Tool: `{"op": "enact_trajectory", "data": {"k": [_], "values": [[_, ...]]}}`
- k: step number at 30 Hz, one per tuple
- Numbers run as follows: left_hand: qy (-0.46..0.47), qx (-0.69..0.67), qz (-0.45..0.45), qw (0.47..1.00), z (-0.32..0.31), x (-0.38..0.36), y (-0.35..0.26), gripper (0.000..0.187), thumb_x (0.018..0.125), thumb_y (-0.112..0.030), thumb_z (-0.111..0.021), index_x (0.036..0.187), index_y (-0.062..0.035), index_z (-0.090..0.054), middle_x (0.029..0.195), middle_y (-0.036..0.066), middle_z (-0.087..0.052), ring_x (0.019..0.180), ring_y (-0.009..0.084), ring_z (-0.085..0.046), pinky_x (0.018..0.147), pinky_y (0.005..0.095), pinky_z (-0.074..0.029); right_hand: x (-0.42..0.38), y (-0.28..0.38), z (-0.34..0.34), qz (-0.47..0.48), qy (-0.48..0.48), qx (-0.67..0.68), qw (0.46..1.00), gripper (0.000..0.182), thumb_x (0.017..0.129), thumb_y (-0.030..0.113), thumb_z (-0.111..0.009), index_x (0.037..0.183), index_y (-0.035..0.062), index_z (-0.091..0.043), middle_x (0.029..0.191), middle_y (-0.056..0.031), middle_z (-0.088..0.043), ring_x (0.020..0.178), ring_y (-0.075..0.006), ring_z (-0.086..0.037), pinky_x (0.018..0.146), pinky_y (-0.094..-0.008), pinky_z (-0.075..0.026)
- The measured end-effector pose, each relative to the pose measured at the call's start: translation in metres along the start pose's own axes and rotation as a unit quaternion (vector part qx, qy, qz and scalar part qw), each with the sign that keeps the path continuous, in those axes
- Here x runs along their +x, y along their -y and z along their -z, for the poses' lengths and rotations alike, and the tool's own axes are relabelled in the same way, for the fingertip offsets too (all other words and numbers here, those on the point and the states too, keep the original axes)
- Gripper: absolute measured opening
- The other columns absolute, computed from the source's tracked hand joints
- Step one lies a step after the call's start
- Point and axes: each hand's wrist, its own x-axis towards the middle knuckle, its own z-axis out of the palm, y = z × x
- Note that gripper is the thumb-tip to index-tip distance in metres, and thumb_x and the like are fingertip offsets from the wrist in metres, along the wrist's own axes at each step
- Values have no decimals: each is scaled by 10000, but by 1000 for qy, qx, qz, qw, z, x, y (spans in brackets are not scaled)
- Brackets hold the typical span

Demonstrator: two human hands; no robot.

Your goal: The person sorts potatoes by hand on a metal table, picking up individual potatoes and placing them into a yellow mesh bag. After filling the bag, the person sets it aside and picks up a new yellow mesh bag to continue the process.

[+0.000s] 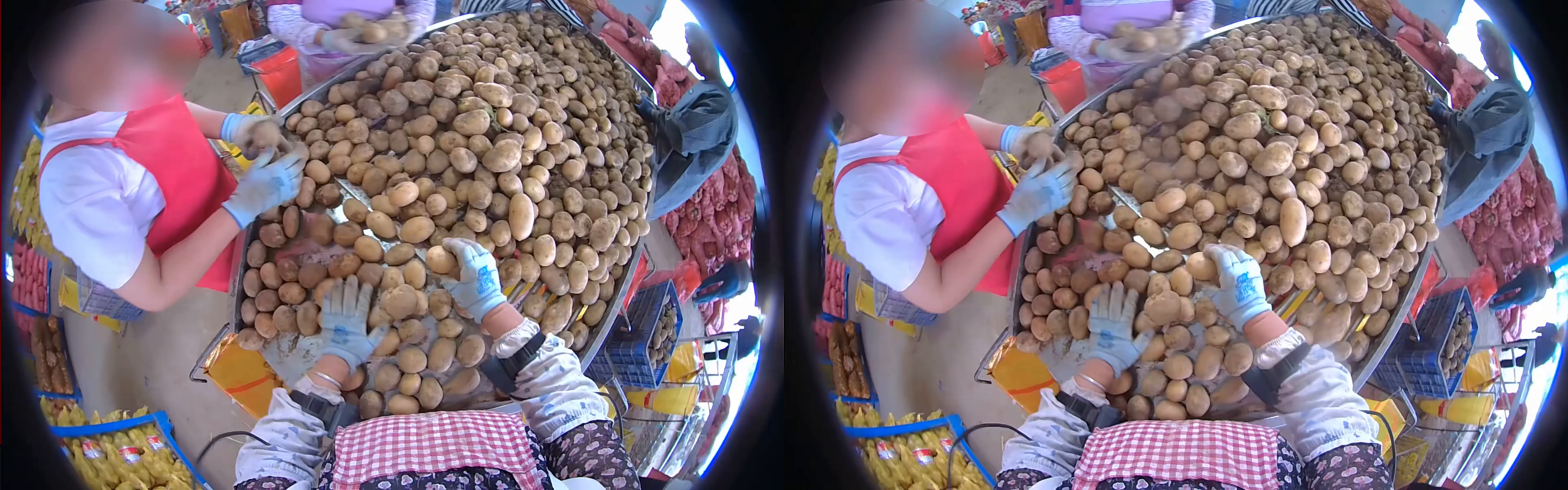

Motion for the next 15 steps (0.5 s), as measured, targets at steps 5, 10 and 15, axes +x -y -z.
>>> {"op": "enact_trajectory", "data": {"k": [5,10,15], "values": [[-199,66,84,974,22,48,71,742,842,-435,-556,1444,-71,-318,1495,220,-262,1376,434,-226,1135,498,-166,-14,23,-11,-58,-66,661,745,597,809,156,-694,1323,55,-409,1231,-132,-540,1124,-283,-553,949,-418,-477],[-154,2,34,987,28,6,37,616,791,-331,-630,1319,-45,-492,1426,242,-356,1315,433,-317,1093,516,-260,-26,3,20,-151,65,917,364,458,880,272,-592,1270,62,-475,1116,-121,-586,980,-264,-615,854,-369,-529],[-112,-257,-136,950,36,0,7,641,768,-310,-655,1332,-60,-482,1421,220,-385,1343,380,-335,1120,506,-229,-11,-4,-32,-176,-73,539,820,281,882,319,-587,981,61,-639,928,-96,-683,819,-287,-652,733,-374,-518]]}}
